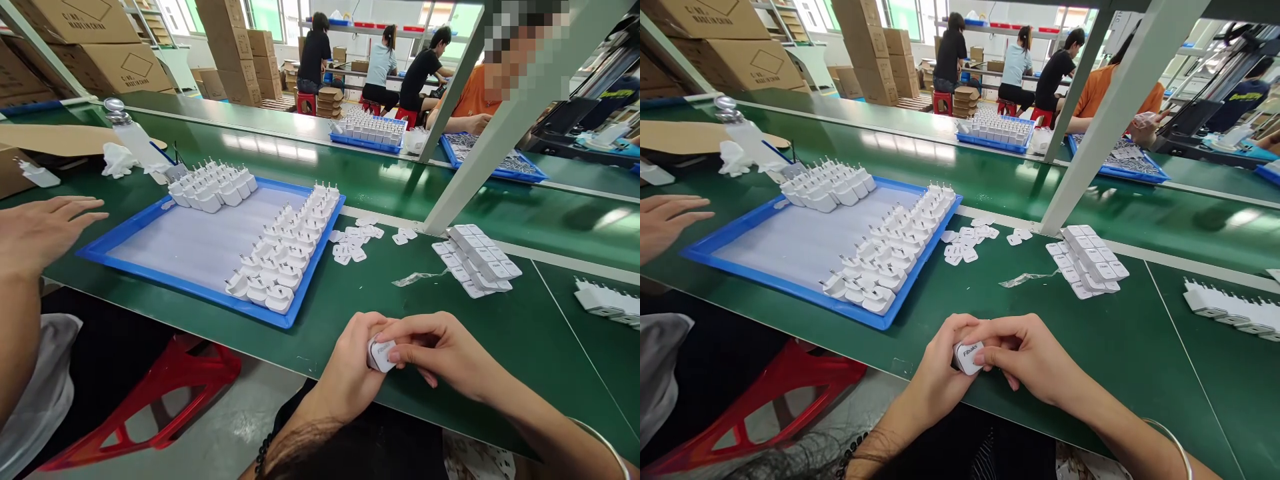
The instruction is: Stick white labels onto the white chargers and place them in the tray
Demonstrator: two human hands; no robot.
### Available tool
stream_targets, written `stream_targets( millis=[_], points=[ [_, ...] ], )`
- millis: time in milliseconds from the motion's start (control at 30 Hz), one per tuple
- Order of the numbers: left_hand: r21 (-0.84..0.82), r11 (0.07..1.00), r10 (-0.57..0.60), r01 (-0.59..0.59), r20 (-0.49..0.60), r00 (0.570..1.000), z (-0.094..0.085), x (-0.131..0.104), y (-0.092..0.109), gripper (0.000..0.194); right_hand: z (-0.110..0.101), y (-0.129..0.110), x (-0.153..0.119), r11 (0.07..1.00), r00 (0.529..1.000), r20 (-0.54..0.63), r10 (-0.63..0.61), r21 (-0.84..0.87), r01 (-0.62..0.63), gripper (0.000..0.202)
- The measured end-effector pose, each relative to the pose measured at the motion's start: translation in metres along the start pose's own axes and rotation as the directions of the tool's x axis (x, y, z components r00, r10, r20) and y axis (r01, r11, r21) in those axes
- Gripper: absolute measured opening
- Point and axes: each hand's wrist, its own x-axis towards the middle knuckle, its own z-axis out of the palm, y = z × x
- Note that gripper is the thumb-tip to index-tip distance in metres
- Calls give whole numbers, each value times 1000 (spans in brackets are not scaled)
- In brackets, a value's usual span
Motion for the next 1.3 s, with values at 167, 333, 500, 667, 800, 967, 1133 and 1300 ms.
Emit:
stream_targets(
  millis=[167,333,500,667,800,967,1133,1300],
  points=[
    [1,1000,-11,11,-24,1000,-1,1,4,33,2,-3,0,999,1000,-2,12,30,-12,19],
    [-17,999,-42,41,-27,999,0,2,7,32,3,-5,0,1000,1000,-5,15,19,-15,16],
    [33,998,-45,46,-27,999,1,1,4,29,2,-7,-2,998,998,-21,51,-19,-52,18],
    [84,995,46,-50,50,998,1,0,-1,39,2,-9,-2,991,991,-29,134,-2,-134,40],
    [131,987,86,-94,66,994,1,0,-1,40,0,-9,-1,989,989,-1,146,-11,-146,44],
    [157,978,130,-135,40,991,0,1,3,40,-1,-8,1,987,987,20,159,-1,-159,44],
    [177,965,196,-196,15,980,-1,2,6,37,-1,-12,2,982,982,15,187,-11,-187,44],
    [205,948,238,-243,52,970,-1,3,3,40,-4,-14,4,976,975,51,218,-4,-218,43]
  ],
)
